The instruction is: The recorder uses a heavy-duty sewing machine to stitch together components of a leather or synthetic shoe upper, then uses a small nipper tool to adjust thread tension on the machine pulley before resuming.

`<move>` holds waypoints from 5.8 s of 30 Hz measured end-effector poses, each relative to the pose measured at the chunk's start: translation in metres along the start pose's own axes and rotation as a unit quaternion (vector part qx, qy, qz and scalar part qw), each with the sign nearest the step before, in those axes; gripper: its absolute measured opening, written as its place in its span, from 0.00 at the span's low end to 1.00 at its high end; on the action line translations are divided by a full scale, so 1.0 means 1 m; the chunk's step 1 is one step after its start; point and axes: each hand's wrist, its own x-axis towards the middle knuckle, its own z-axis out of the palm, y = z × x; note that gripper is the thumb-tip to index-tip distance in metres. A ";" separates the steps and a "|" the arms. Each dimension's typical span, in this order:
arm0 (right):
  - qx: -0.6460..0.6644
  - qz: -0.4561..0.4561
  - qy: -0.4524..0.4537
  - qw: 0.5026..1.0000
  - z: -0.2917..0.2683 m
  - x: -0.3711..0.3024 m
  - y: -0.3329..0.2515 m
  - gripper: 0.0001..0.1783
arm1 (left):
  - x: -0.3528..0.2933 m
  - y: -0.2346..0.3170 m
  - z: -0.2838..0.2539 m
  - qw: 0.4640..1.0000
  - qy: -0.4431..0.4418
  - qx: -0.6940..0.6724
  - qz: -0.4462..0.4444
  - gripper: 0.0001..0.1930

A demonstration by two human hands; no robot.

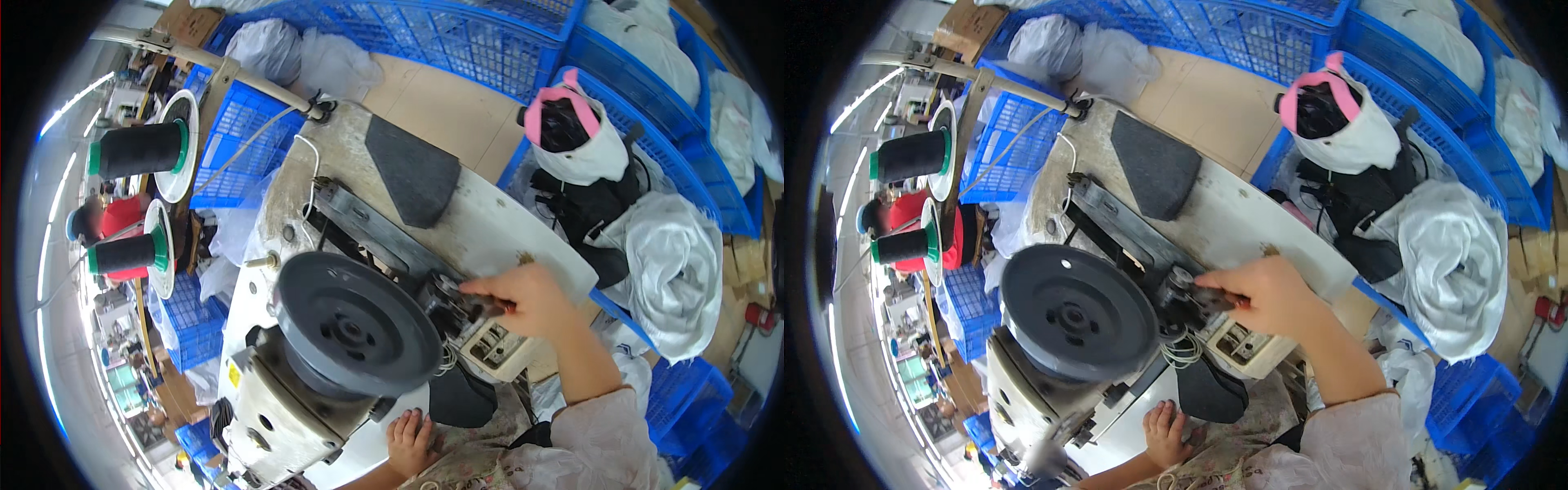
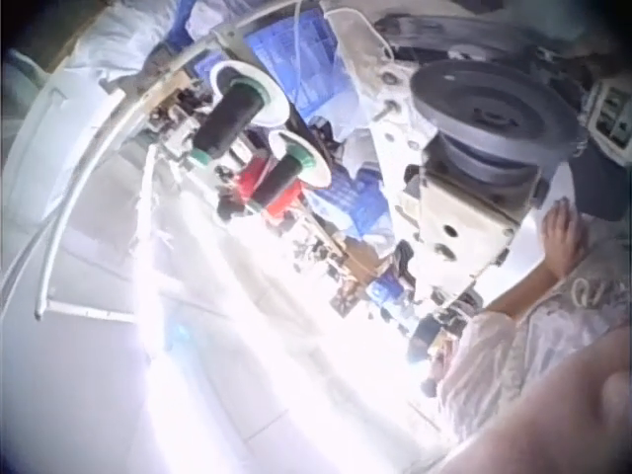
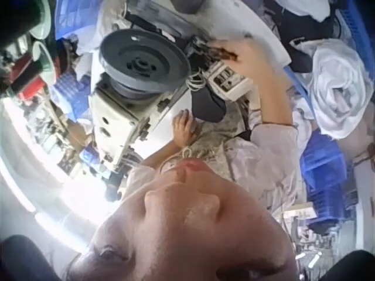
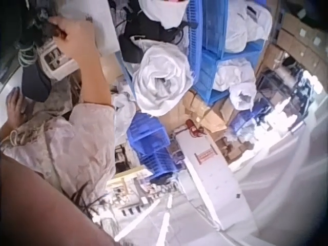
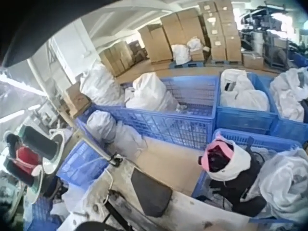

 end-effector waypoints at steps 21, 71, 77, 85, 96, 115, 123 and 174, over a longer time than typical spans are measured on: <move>0.049 0.038 -0.124 0.990 -0.032 0.012 -0.004 0.33 | 0.309 -0.092 -0.276 0.892 -0.023 -0.347 -0.289 0.08; 0.054 0.131 0.179 0.974 -0.037 0.086 -0.070 0.09 | 0.440 -0.129 -0.228 0.887 -0.041 -0.422 -0.183 0.21; 0.114 0.214 0.045 0.969 -0.011 0.181 -0.088 0.18 | 0.425 -0.140 -0.230 0.923 -0.026 -0.373 -0.091 0.21; 0.245 0.167 0.029 0.955 0.039 0.219 -0.073 0.29 | 0.424 -0.141 -0.234 0.827 0.072 -0.514 -0.217 0.13; -0.018 0.250 -0.038 0.967 0.035 0.229 -0.092 0.14 | 0.435 -0.171 -0.215 0.962 -0.226 0.150 0.027 0.07; 0.110 0.211 0.029 0.971 0.037 0.225 -0.069 0.10 | 0.440 -0.175 -0.182 0.974 -0.120 0.114 0.155 0.08; 0.264 0.242 0.062 0.932 0.039 0.224 -0.074 0.07 | 0.434 -0.175 -0.193 0.973 -0.097 0.107 0.181 0.09; 0.130 0.233 -0.018 0.964 0.022 0.210 -0.073 0.15 | 0.403 -0.191 -0.163 0.964 -0.139 -0.175 -0.144 0.17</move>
